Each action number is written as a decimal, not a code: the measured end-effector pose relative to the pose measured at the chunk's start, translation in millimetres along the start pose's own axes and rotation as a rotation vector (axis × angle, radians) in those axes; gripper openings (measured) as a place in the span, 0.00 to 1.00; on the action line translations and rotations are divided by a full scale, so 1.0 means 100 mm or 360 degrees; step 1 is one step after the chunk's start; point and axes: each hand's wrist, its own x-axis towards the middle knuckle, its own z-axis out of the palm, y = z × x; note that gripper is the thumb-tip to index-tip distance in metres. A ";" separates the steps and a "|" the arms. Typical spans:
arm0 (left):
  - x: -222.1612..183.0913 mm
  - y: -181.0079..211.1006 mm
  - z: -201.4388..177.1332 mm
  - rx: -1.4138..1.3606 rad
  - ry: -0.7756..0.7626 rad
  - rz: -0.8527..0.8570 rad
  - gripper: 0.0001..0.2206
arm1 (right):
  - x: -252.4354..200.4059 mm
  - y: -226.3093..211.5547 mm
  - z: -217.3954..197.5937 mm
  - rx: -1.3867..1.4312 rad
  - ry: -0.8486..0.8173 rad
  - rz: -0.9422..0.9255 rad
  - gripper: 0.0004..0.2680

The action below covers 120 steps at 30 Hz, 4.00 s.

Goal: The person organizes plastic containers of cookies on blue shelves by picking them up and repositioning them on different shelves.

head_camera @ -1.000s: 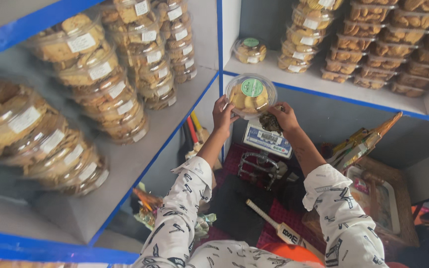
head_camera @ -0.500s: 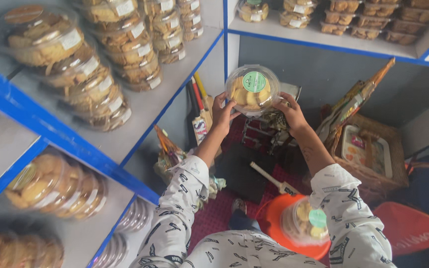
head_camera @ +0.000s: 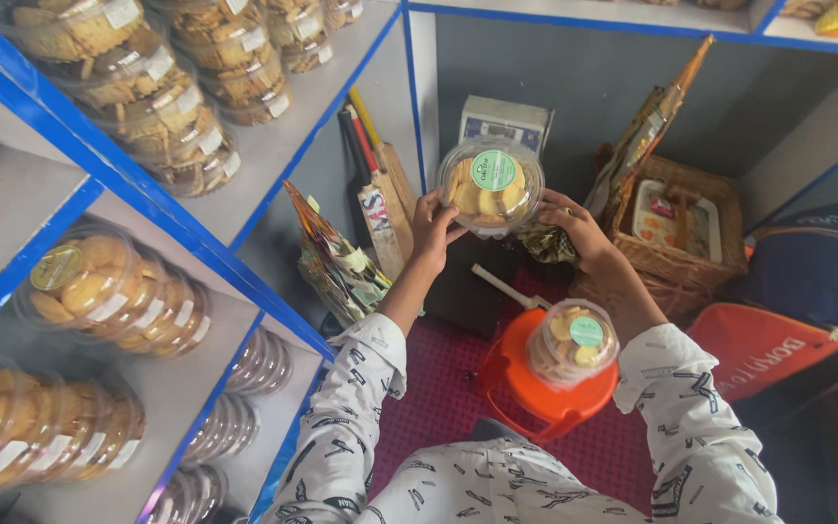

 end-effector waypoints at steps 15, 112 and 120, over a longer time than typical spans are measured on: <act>-1.01 -1.60 0.89 0.0241 0.0058 -0.0286 0.26 | -1.37 0.56 -1.53 0.0163 0.0254 0.0356 0.22; -0.78 -2.46 -1.87 0.0049 0.0435 -0.1195 0.27 | -1.56 3.10 1.20 -0.1081 -0.0620 0.0489 0.33; -0.06 -2.06 -1.91 0.0076 0.0360 -0.1264 0.26 | -0.98 2.85 1.67 -0.0517 -0.0472 0.0494 0.35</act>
